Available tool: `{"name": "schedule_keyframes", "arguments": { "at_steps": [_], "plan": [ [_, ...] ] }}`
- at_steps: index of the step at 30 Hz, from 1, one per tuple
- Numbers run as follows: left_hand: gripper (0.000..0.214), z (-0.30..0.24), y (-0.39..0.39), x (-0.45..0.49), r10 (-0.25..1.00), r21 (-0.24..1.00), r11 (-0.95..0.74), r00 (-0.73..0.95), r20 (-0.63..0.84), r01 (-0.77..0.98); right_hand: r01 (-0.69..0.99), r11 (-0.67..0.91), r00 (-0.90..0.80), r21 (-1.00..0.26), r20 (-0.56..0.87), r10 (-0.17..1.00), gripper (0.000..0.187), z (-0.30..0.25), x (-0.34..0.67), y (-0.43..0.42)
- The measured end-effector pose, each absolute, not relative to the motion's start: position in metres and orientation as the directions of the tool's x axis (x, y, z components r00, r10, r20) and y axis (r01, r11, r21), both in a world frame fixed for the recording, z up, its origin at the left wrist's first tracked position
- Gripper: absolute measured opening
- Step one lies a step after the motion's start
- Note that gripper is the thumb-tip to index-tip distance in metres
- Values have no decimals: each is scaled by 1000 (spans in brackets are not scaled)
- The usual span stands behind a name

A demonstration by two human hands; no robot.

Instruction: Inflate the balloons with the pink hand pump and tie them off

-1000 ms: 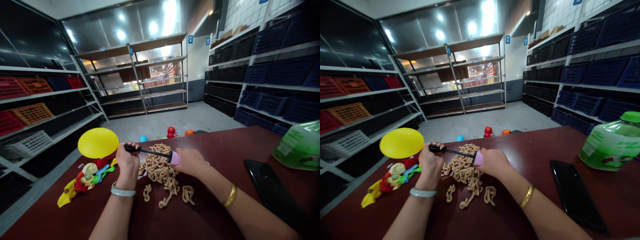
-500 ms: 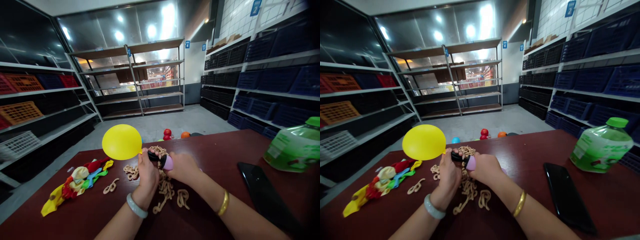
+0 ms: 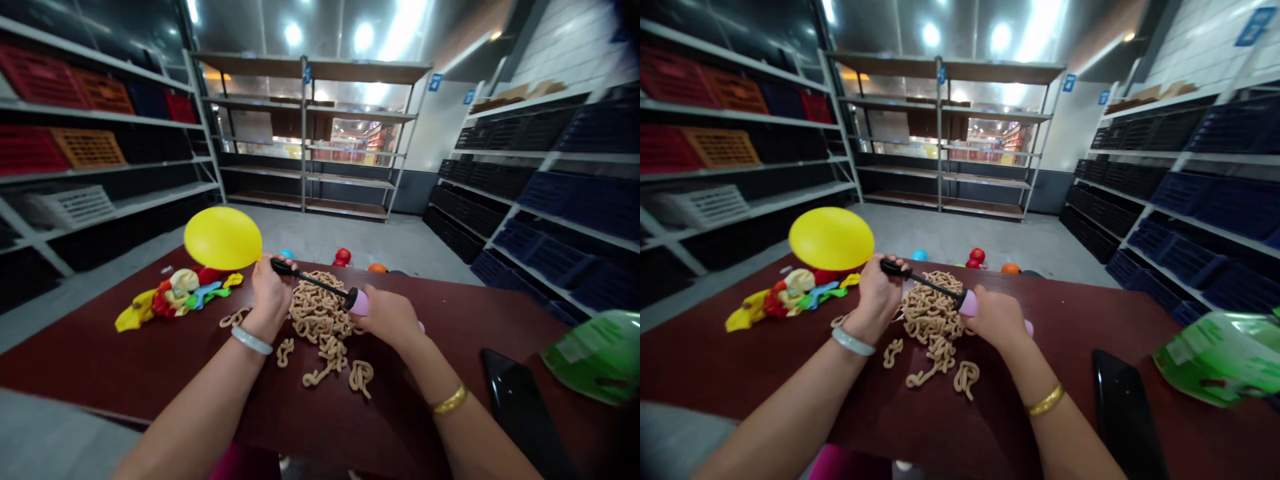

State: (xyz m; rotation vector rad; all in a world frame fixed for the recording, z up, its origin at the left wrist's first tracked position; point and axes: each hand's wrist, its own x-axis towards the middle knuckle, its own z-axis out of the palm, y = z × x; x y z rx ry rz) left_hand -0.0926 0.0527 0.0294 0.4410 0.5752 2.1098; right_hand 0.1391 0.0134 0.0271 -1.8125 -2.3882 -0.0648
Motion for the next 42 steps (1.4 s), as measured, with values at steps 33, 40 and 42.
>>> {"name": "schedule_keyframes", "arguments": {
  "at_steps": [33,40,42],
  "plan": [
    [17,16,41,-49,865,517,-435,-501,14,-737,959,264,-256,-107,79,963,31,20,121,6],
    [24,-1,24,0,912,603,-365,-404,78,-709,955,225,-215,-194,74,974,33,22,112,0],
    [25,1,25,-1,915,623,-360,-394,90,-694,952,230,-218,-200,84,972,34,20,113,2]
  ]
}}
